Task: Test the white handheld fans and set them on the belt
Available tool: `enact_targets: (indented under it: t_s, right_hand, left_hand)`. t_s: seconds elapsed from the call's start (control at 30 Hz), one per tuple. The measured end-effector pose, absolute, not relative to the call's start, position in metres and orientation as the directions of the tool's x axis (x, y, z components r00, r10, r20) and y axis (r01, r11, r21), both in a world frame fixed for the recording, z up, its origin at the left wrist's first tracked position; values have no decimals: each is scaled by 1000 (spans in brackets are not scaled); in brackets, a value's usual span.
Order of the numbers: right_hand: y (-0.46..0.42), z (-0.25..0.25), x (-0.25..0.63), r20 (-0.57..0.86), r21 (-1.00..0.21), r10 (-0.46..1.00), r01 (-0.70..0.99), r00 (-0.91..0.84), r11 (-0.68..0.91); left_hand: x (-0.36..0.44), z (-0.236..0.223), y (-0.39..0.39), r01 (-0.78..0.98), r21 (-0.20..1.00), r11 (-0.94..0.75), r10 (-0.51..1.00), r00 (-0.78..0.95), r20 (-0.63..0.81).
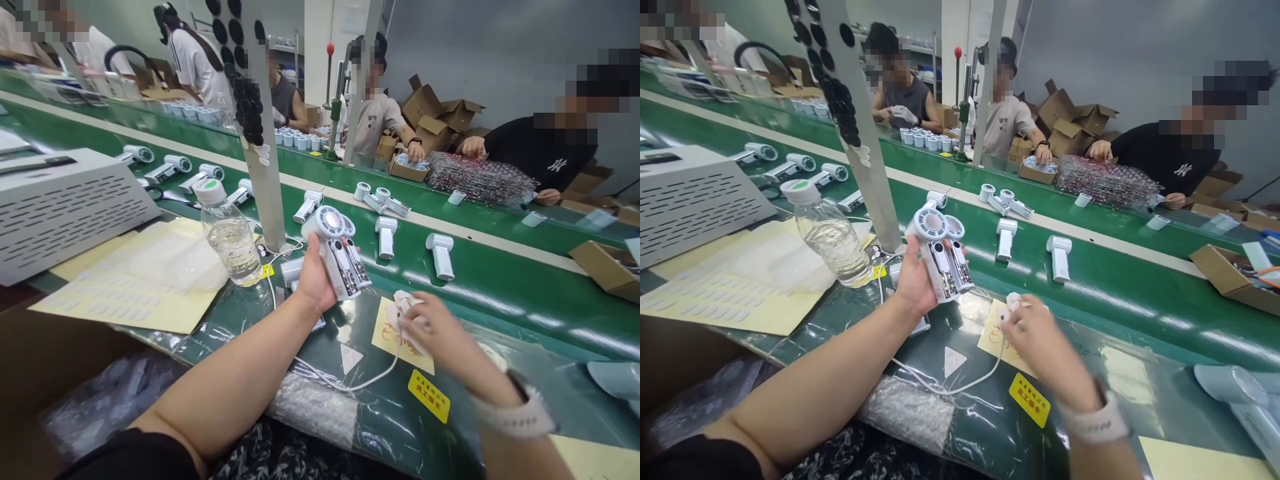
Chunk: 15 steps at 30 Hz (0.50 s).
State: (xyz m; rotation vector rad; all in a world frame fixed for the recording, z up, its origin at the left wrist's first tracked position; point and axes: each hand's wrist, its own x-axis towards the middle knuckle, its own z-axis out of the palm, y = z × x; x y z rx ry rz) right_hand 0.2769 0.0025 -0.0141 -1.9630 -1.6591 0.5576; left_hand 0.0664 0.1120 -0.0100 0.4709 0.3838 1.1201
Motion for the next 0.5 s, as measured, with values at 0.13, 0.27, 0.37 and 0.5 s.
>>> enact_targets:
  t_s: [0.13,0.27,0.37,0.5]
  right_hand:
    - [54,-17,354,102,-433,858,799,504,-418]
    - [107,-26,359,56,-389,844,790,533,-474]
    - [142,-35,324,50,-369,835,787,549,-495]
    - [169,-40,275,53,-384,867,812,495,-440]
  left_hand:
    - [71,-14,103,-665,546,510,812,581,-50]
    - [74,-21,98,-598,545,587,724,689,-24]
    - [73,-24,100,-612,535,583,725,689,0]
    - [69,-22,104,-641,530,555,762,647,-15]
